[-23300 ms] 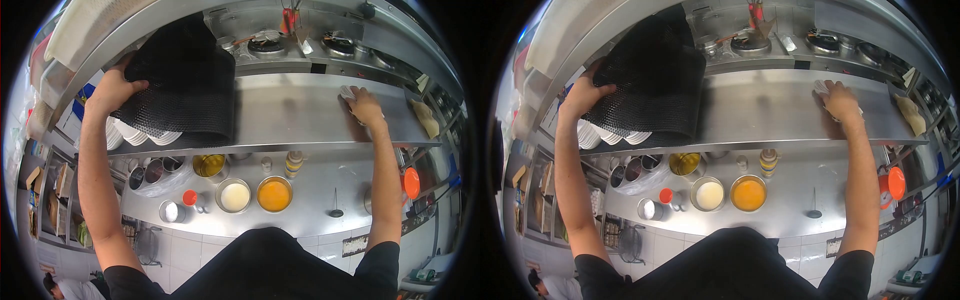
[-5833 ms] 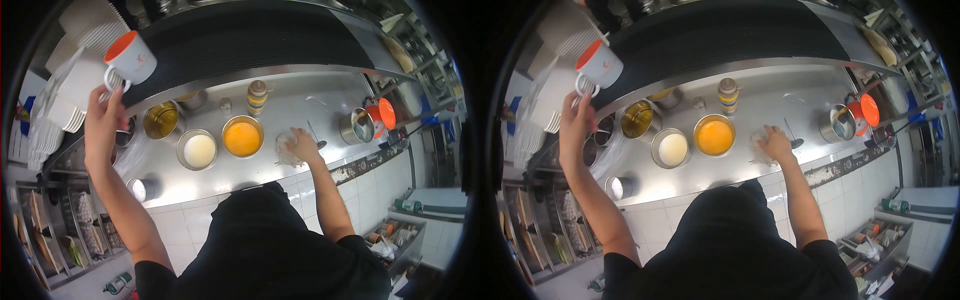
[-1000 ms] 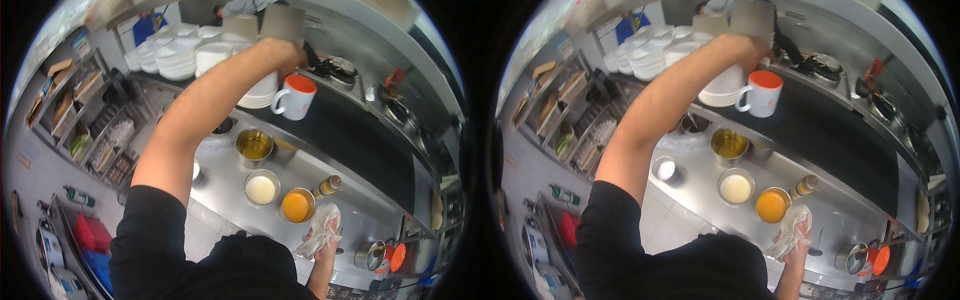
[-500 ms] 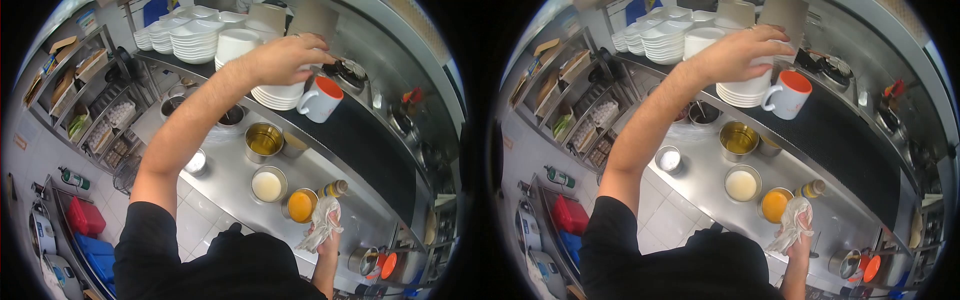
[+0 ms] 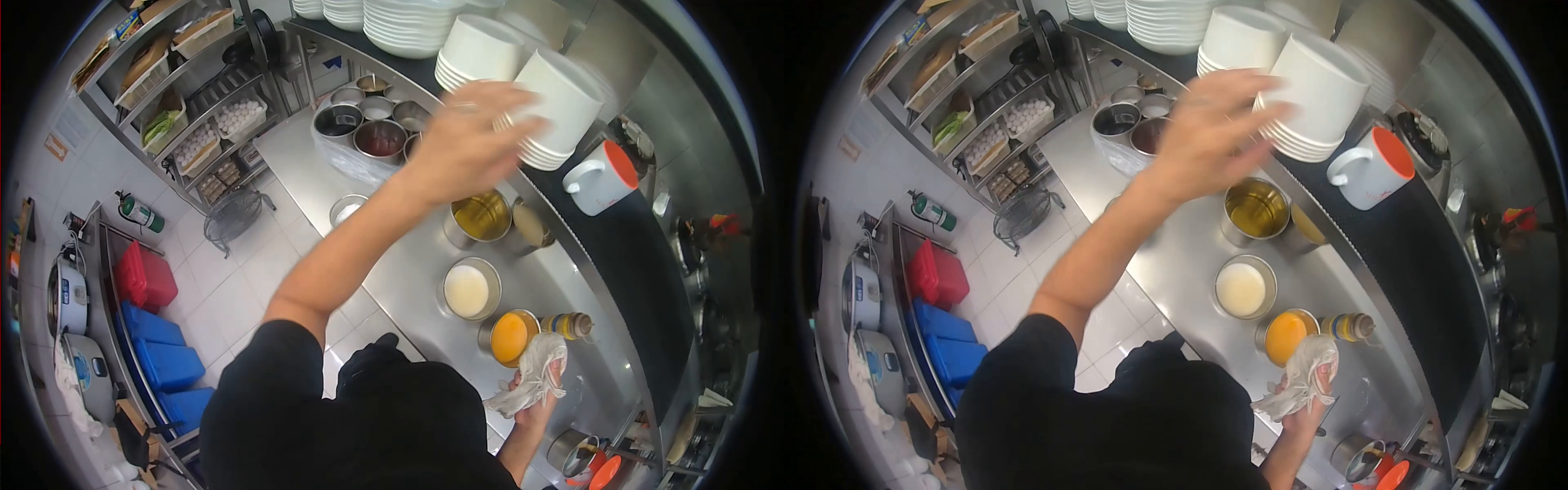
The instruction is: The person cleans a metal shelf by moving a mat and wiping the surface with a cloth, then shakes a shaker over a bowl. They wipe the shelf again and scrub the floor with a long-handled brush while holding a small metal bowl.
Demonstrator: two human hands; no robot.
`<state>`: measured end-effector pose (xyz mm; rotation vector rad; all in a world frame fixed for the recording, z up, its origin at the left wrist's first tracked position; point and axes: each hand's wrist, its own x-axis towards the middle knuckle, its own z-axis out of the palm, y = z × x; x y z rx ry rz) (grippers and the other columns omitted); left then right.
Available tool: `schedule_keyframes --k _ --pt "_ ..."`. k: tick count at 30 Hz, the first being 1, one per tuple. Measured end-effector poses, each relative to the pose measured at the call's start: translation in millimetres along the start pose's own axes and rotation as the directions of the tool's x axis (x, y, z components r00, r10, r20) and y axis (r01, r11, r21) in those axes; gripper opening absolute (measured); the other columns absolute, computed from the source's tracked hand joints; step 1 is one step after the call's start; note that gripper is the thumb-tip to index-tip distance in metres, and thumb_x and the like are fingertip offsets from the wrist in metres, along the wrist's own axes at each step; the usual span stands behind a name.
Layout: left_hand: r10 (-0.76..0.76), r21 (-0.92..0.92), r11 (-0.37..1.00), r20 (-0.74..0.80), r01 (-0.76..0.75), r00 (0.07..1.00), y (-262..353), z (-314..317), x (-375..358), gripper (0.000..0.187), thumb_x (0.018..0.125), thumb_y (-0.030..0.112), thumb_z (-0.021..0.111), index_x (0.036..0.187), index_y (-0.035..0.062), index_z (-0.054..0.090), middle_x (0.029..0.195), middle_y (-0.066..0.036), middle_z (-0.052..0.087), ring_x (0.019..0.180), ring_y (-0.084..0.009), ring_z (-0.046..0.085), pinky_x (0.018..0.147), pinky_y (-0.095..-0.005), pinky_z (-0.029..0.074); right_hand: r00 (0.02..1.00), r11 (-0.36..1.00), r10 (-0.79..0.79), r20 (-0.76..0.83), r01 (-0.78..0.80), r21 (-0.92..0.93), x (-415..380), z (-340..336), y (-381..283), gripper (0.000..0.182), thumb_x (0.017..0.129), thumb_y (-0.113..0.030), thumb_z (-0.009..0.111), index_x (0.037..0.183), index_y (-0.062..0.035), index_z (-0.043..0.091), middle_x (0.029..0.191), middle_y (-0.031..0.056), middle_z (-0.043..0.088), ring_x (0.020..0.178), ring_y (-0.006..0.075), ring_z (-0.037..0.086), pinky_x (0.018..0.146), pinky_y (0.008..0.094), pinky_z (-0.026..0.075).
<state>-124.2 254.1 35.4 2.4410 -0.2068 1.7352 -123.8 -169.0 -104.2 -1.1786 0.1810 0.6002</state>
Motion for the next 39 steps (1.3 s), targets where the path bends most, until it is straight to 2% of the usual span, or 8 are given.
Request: schedule_keyframes --k 5,7,10,17,20,31,36,39 --pt "-0.811 0.397 0.461 -0.175 0.794 0.559 -79.2 -58.2 -227.8 0.038 0.097 0.026 0.073 0.126 0.0017 0.067 0.129 -0.024 0.066 0.122 -0.0415 0.064 0.104 -0.0504 0.051 0.997 0.997 0.046 0.061 -0.050 0.052 -13.9 -28.4 6.5 0.057 0.100 -0.057 0.059 0.141 -0.0166 0.056 0.106 0.0073 0.070 0.076 0.0214 0.071 0.051 0.0355 0.056" --pt "-0.994 0.620 0.104 0.040 0.778 0.101 -98.1 -72.9 -295.5 0.045 0.103 0.041 0.064 0.125 0.0012 0.067 0.125 -0.026 0.069 0.121 -0.0423 0.066 0.102 -0.0514 0.052 0.993 0.988 0.111 -0.034 -0.106 0.116 -14.8 -23.6 10.3 0.055 0.101 -0.055 0.058 0.141 -0.0174 0.056 0.115 0.0079 0.070 0.089 0.0229 0.072 0.058 0.0406 0.060" --pt "-0.953 0.666 0.148 0.294 0.731 -0.075 -115.6 -70.7 -328.8 0.051 0.104 0.048 0.057 0.123 0.0005 0.065 0.116 -0.026 0.073 0.116 -0.0432 0.069 0.099 -0.0530 0.054 0.987 0.979 0.141 -0.077 -0.128 0.160 -9.6 -1.8 21.8 0.052 0.103 -0.052 0.057 0.143 -0.0179 0.055 0.124 0.0086 0.068 0.105 0.0259 0.070 0.071 0.0496 0.063" --pt "-0.948 0.494 0.184 0.319 0.849 0.020 -117.3 -82.0 -328.6 0.029 0.106 0.024 0.060 0.105 -0.0049 0.057 0.094 -0.025 0.074 0.076 -0.0356 0.078 0.072 -0.0440 0.062 0.984 0.978 0.151 0.095 -0.162 0.130 7.9 32.9 36.4 0.055 0.107 -0.047 0.058 0.150 -0.0155 0.048 0.126 0.0088 0.067 0.106 0.0260 0.071 0.080 0.0511 0.064" --pt "-0.883 0.442 0.090 0.450 0.893 -0.134 -118.7 -89.9 -328.8 0.025 0.106 0.018 0.055 0.105 -0.0075 0.056 0.089 -0.023 0.073 0.066 -0.0290 0.077 0.060 -0.0388 0.063 0.975 0.970 0.175 0.134 -0.194 0.145 7.6 41.6 42.1 0.053 0.108 -0.048 0.057 0.147 -0.0130 0.051 0.124 0.0076 0.068 0.103 0.0231 0.072 0.079 0.0476 0.064" --pt "-0.869 0.201 0.018 0.488 0.979 -0.084 -3.5 -106.4 -284.2 0.032 0.105 0.013 0.047 0.106 -0.0168 0.059 0.089 -0.024 0.073 0.073 -0.0297 0.079 0.063 -0.0359 0.067 0.973 0.965 -0.204 0.104 0.183 0.186 -11.1 35.2 42.5 0.047 0.110 -0.026 0.060 0.152 -0.0054 0.051 0.145 0.0073 0.060 0.133 0.0216 0.059 0.114 0.0393 0.046" --pt "-0.757 0.035 -0.072 0.648 0.997 -0.077 119.5 -86.1 -176.0 0.034 0.107 0.016 0.048 0.110 -0.0143 0.062 0.096 -0.021 0.073 0.077 -0.0242 0.076 0.068 -0.0334 0.066 0.704 0.691 -0.663 0.254 0.706 -0.153 -9.9 49.1 63.0 0.056 0.101 -0.017 0.070 0.151 -0.0038 0.049 0.147 0.0178 0.053 0.136 0.0343 0.055 0.117 0.0468 0.043" --pt "-0.635 0.000 0.097 0.770 0.995 0.061 186.0 -69.6 -145.4 0.031 0.107 0.017 0.050 0.110 -0.0101 0.065 0.096 -0.014 0.073 0.079 -0.0189 0.072 0.074 -0.0339 0.064 0.153 -0.005 -0.844 0.514 0.956 -0.294 -17.4 48.6 42.9 0.069 0.082 -0.015 0.080 0.145 -0.0034 0.054 0.146 0.0236 0.051 0.131 0.0446 0.056 0.114 0.0510 0.044"
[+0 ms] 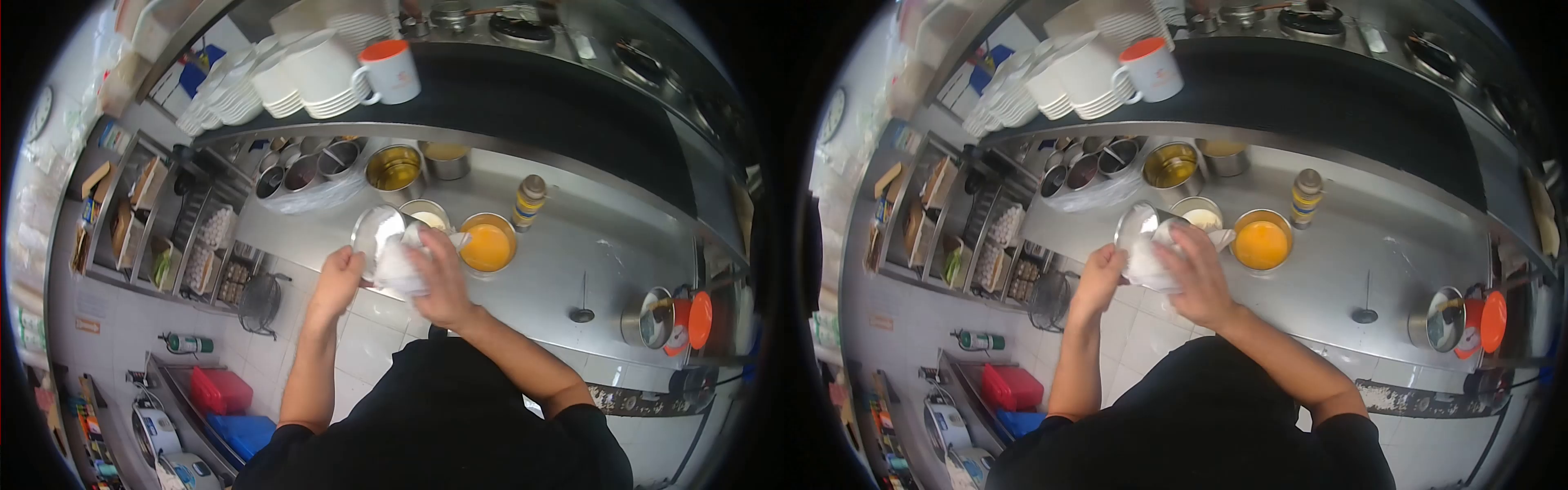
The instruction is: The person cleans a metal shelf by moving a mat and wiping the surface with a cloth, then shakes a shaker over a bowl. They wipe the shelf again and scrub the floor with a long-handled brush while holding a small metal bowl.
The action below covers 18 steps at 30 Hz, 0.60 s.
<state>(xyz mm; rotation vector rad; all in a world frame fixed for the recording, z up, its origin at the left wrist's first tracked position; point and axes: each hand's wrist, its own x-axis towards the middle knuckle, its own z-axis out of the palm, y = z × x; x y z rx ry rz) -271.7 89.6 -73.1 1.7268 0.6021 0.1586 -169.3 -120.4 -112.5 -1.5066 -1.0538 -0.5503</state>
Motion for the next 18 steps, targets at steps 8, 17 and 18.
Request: schedule_keyframes --k 8,17,18 --pt "0.104 0.438 0.879 0.206 -0.187 0.973 81.6 54.7 -55.5 0.026 0.107 0.017 0.053 0.106 -0.0056 0.066 0.086 -0.001 0.066 0.079 -0.0072 0.056 0.069 -0.0292 0.049 0.932 0.730 0.337 0.137 -0.350 0.586 31.7 -78.0 21.8 0.051 0.096 -0.021 0.067 0.142 -0.0006 0.057 0.138 0.0184 0.065 0.124 0.0316 0.065 0.107 0.0432 0.050" --pt "0.184 0.271 0.920 0.337 -0.283 0.923 111.3 112.2 -53.5 0.026 0.108 0.020 0.057 0.099 -0.0026 0.066 0.078 0.004 0.061 0.072 -0.0061 0.049 0.064 -0.0316 0.045 0.760 -0.487 0.193 0.620 -0.475 0.733 -3.9 -130.0 30.8 0.049 0.108 -0.036 0.060 0.148 -0.0082 0.057 0.145 0.0089 0.064 0.135 0.0257 0.061 0.118 0.0438 0.048" --pt "0.230 0.272 0.909 0.305 -0.316 0.924 109.6 117.4 -47.2 0.026 0.107 0.020 0.057 0.098 -0.0029 0.066 0.076 0.003 0.061 0.071 -0.0071 0.049 0.063 -0.0329 0.045 0.716 -0.496 0.286 0.637 -0.458 0.737 -10.3 -133.4 20.9 0.048 0.108 -0.036 0.059 0.148 -0.0083 0.057 0.145 0.0091 0.064 0.134 0.0261 0.061 0.118 0.0453 0.047"
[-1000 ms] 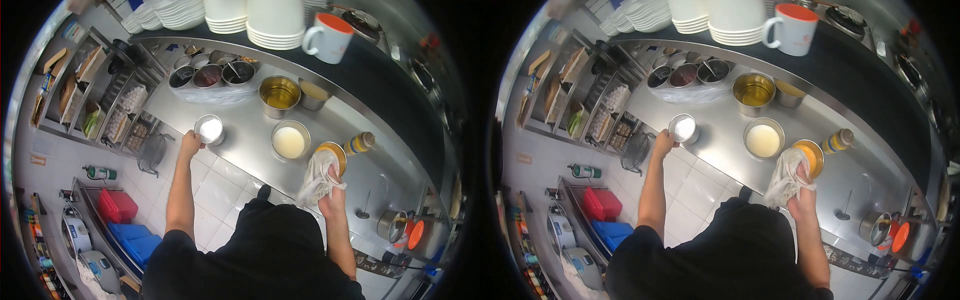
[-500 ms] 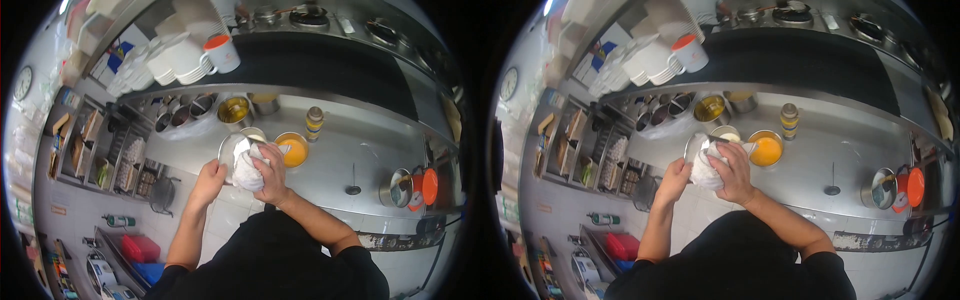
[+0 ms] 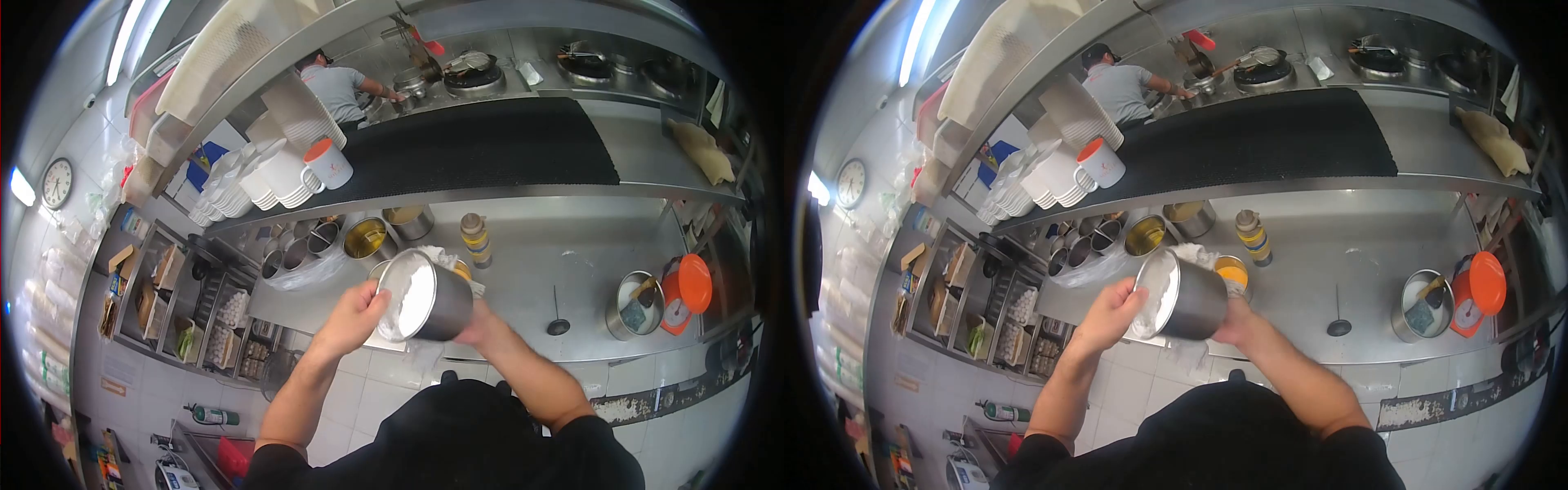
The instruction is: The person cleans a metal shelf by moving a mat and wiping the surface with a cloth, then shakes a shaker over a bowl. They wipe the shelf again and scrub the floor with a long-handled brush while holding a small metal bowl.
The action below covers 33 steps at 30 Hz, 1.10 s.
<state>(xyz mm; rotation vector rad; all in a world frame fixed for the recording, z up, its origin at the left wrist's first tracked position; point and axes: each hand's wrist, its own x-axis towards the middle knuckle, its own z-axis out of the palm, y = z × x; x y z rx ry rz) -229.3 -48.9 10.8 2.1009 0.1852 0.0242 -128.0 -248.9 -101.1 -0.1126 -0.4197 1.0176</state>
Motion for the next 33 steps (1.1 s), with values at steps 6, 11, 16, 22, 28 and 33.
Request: schedule_keyframes --k 6,11,16,22,28,33 --pt "0.189 0.403 0.907 -0.133 -0.122 0.973 32.1 -14.1 38.7 0.026 0.105 0.020 0.060 0.096 -0.0038 0.062 0.074 -0.004 0.058 0.071 -0.0111 0.049 0.066 -0.0354 0.046 0.945 0.978 -0.207 -0.251 0.195 -0.073 -39.5 -6.9 10.9 0.052 0.110 -0.039 0.052 0.153 -0.0099 0.048 0.149 0.0096 0.060 0.135 0.0288 0.059 0.120 0.0494 0.044" --pt "0.356 0.461 0.855 -0.187 -0.238 0.916 88.7 -63.9 93.7 0.028 0.101 0.020 0.060 0.094 -0.0065 0.065 0.077 -0.018 0.068 0.069 -0.0223 0.064 0.068 -0.0394 0.052 0.945 0.945 -0.320 -0.064 0.314 -0.089 -88.5 23.6 -53.6 0.060 0.111 -0.045 0.050 0.160 -0.0099 0.042 0.156 0.0122 0.055 0.142 0.0317 0.055 0.119 0.0510 0.046" --pt "0.231 0.304 0.941 -0.254 -0.149 0.939 112.8 -140.2 208.5 0.030 0.099 0.022 0.063 0.098 -0.0066 0.070 0.082 -0.014 0.072 0.068 -0.0224 0.069 0.059 -0.0391 0.054 0.797 0.831 -0.539 -0.271 0.451 -0.325 -124.1 28.2 -72.2 0.060 0.107 -0.039 0.060 0.158 -0.0105 0.045 0.149 0.0117 0.060 0.134 0.0327 0.061 0.111 0.0507 0.053" --pt "0.110 0.496 0.867 -0.289 0.050 0.951 92.7 -228.9 358.9 0.031 0.092 0.026 0.068 0.094 -0.0037 0.073 0.078 -0.014 0.072 0.060 -0.0218 0.066 0.054 -0.0372 0.051 0.639 0.794 -0.604 -0.476 0.431 -0.430 -163.1 5.8 -42.3 0.051 0.104 -0.019 0.065 0.152 -0.0084 0.051 0.143 0.0088 0.064 0.130 0.0269 0.063 0.112 0.0429 0.053" --pt "-0.010 0.259 0.960 -0.360 0.110 0.933 30.3 -261.5 448.9 0.031 0.090 0.026 0.071 0.092 -0.0042 0.072 0.078 -0.014 0.072 0.058 -0.0225 0.067 0.052 -0.0384 0.052 0.475 0.733 -0.680 -0.559 0.460 -0.501 -184.4 7.0 -21.5 0.050 0.104 -0.018 0.064 0.151 -0.0078 0.051 0.139 0.0067 0.064 0.126 0.0239 0.064 0.109 0.0392 0.053" --pt "-0.120 0.266 0.938 -0.353 0.222 0.928 34.1 -247.2 436.6 0.016 0.089 0.004 0.062 0.094 -0.0062 0.073 0.095 -0.018 0.076 0.067 -0.0277 0.075 0.056 -0.0416 0.057 0.410 0.684 -0.729 -0.548 0.445 -0.578 -188.6 -0.2 -20.6 0.049 0.105 -0.027 0.061 0.150 -0.0099 0.052 0.136 0.0064 0.066 0.123 0.0238 0.066 0.105 0.0397 0.055"
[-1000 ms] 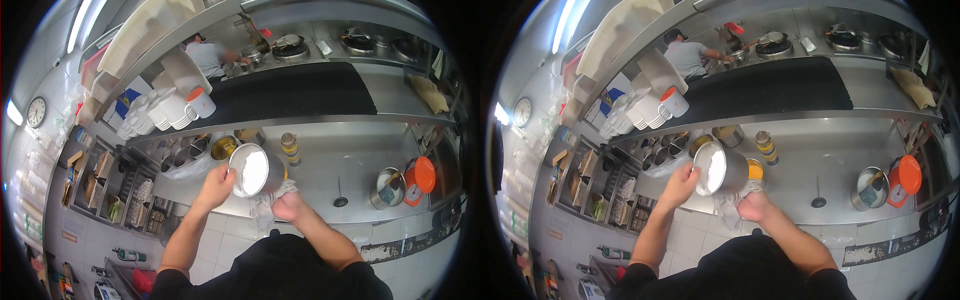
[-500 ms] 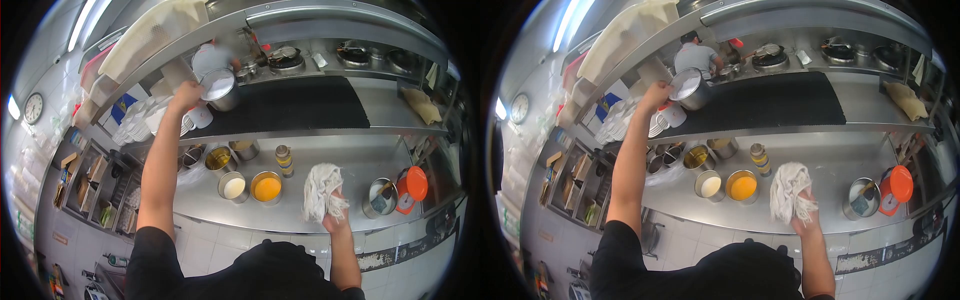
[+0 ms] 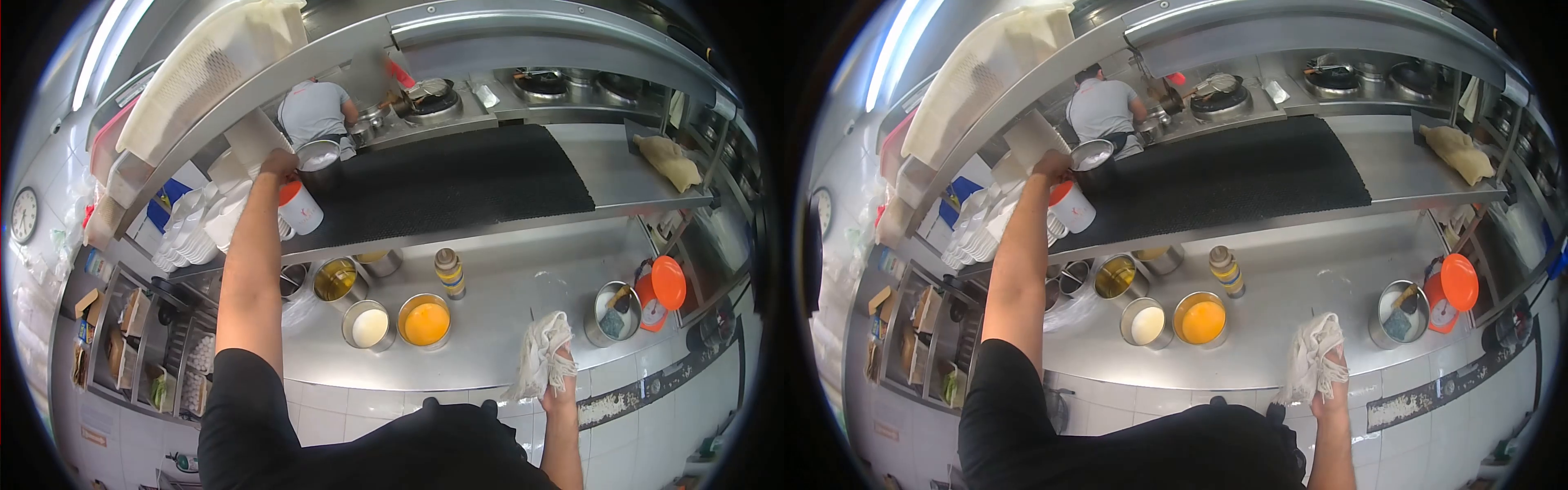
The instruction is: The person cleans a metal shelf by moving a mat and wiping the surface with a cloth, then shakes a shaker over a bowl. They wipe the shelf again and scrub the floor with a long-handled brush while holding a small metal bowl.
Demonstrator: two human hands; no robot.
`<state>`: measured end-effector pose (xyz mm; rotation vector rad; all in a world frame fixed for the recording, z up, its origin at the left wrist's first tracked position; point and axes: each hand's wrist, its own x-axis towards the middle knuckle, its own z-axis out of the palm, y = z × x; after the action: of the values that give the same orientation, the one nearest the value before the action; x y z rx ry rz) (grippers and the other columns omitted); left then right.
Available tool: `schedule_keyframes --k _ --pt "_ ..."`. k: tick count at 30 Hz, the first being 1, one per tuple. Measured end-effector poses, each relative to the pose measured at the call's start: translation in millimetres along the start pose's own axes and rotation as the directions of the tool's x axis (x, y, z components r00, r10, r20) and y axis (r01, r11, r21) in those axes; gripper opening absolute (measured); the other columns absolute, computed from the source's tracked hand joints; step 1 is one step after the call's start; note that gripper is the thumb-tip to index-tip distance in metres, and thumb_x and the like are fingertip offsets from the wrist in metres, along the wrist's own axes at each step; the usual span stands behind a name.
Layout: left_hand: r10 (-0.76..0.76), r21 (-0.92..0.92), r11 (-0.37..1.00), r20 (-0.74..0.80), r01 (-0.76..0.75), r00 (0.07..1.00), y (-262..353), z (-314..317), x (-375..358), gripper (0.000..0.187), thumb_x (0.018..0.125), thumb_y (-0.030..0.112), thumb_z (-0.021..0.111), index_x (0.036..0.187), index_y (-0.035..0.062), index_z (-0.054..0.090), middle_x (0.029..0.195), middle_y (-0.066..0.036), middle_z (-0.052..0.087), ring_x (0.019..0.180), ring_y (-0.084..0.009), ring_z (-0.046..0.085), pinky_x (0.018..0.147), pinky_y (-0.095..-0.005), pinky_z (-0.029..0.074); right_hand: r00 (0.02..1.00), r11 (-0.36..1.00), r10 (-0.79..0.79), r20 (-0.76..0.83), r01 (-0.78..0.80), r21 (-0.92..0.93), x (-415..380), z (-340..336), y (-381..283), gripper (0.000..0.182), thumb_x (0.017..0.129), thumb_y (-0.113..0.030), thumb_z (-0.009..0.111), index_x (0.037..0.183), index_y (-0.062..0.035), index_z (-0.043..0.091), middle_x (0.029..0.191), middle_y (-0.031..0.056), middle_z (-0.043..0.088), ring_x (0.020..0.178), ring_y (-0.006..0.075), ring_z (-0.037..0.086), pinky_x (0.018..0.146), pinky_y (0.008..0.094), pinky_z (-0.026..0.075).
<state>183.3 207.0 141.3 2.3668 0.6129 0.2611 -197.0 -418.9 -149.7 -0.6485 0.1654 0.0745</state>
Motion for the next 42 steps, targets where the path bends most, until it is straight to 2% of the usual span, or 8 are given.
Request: schedule_keyframes --k 3,5,7,11,16,18,22,42 --pt "0.177 0.465 0.870 0.017 -0.165 0.984 -11.8 0.8 10.1 0.021 0.089 0.009 0.063 0.098 -0.0057 0.076 0.104 -0.023 0.078 0.085 -0.0341 0.078 0.072 -0.0453 0.061 1.000 1.000 0.001 0.002 -0.001 -0.020 8.4 14.0 -5.6 0.053 0.104 -0.028 0.062 0.152 -0.0090 0.050 0.137 0.0061 0.066 0.122 0.0234 0.066 0.103 0.0389 0.056" --pt "0.388 0.921 0.203 0.236 -0.333 0.891 0.7 -2.9 -14.4 0.026 0.088 0.014 0.065 0.102 -0.0046 0.078 0.110 -0.025 0.077 0.101 -0.0382 0.078 0.086 -0.0463 0.061 1.000 1.000 -0.002 -0.028 0.001 -0.029 10.7 31.8 -9.2 0.055 0.103 -0.028 0.062 0.153 -0.0077 0.049 0.138 0.0067 0.065 0.122 0.0228 0.066 0.102 0.0386 0.057" --pt "0.332 0.792 0.589 -0.058 -0.159 0.941 0.6 1.8 -14.6 0.035 0.089 0.028 0.067 0.107 0.0004 0.079 0.120 -0.026 0.075 0.117 -0.0407 0.071 0.102 -0.0462 0.056 1.000 0.996 -0.004 -0.003 0.003 -0.091 17.7 31.3 -6.7 0.054 0.104 -0.028 0.063 0.151 -0.0059 0.051 0.136 0.0071 0.066 0.120 0.0209 0.067 0.100 0.0373 0.056" --pt "0.502 0.854 0.495 -0.129 -0.161 0.855 1.1 -13.4 -8.0 0.051 0.090 0.046 0.072 0.108 -0.0017 0.077 0.117 -0.024 0.076 0.114 -0.0391 0.073 0.099 -0.0490 0.057 0.999 0.930 -0.021 -0.035 0.006 -0.368 5.7 19.2 -25.4 0.051 0.104 -0.027 0.066 0.146 0.0001 0.057 0.128 0.0075 0.069 0.113 0.0162 0.067 0.099 0.0324 0.054" --pt "0.730 0.403 0.667 -0.187 -0.627 0.657 64.4 50.7 -236.4 0.040 0.096 0.039 0.075 0.115 0.0034 0.076 0.111 -0.019 0.076 0.106 -0.0377 0.073 0.091 -0.0463 0.056 0.969 0.913 -0.020 -0.246 -0.083 -0.399 -4.1 -25.6 -39.0 0.051 0.105 -0.030 0.064 0.144 0.0010 0.058 0.122 0.0068 0.070 0.106 0.0151 0.068 0.092 0.0304 0.054" --pt "0.932 0.346 0.307 0.080 -0.887 0.354 82.1 100.0 -305.5 0.044 0.097 0.037 0.075 0.129 0.0078 0.072 0.130 -0.017 0.070 0.122 -0.0342 0.066 0.105 -0.0462 0.049 0.950 0.931 -0.036 -0.311 -0.081 -0.356 -3.2 -39.4 -36.2 0.050 0.105 -0.030 0.064 0.144 0.0010 0.058 0.122 0.0067 0.070 0.105 0.0150 0.068 0.091 0.0302 0.055" --pt "0.965 0.405 0.121 0.167 -0.906 0.204 95.8 197.2 -349.5 0.058 0.096 0.037 0.074 0.148 0.0153 0.062 0.144 -0.014 0.064 0.133 -0.0365 0.060 0.112 -0.0478 0.046 0.964 0.894 -0.061 -0.260 -0.063 -0.444 7.4 -37.9 -36.1 0.051 0.106 -0.031 0.063 0.145 0.0007 0.057 0.122 0.0068 0.070 0.104 0.0153 0.068 0.092 0.0306 0.054" --pt "0.947 0.475 0.176 0.159 -0.862 0.281 122.0 250.1 -341.7 0.048 0.107 0.035 0.058 0.154 0.0230 0.057 0.151 -0.006 0.061 0.136 -0.0309 0.059 0.113 -0.0468 0.045 0.970 0.851 0.029 -0.243 -0.151 -0.503 -0.1 -83.9 -33.6 0.081 0.102 -0.044 0.067 0.153 0.0123 0.042 0.136 0.0188 0.065 0.121 0.0228 0.064 0.105 0.0350 0.049"
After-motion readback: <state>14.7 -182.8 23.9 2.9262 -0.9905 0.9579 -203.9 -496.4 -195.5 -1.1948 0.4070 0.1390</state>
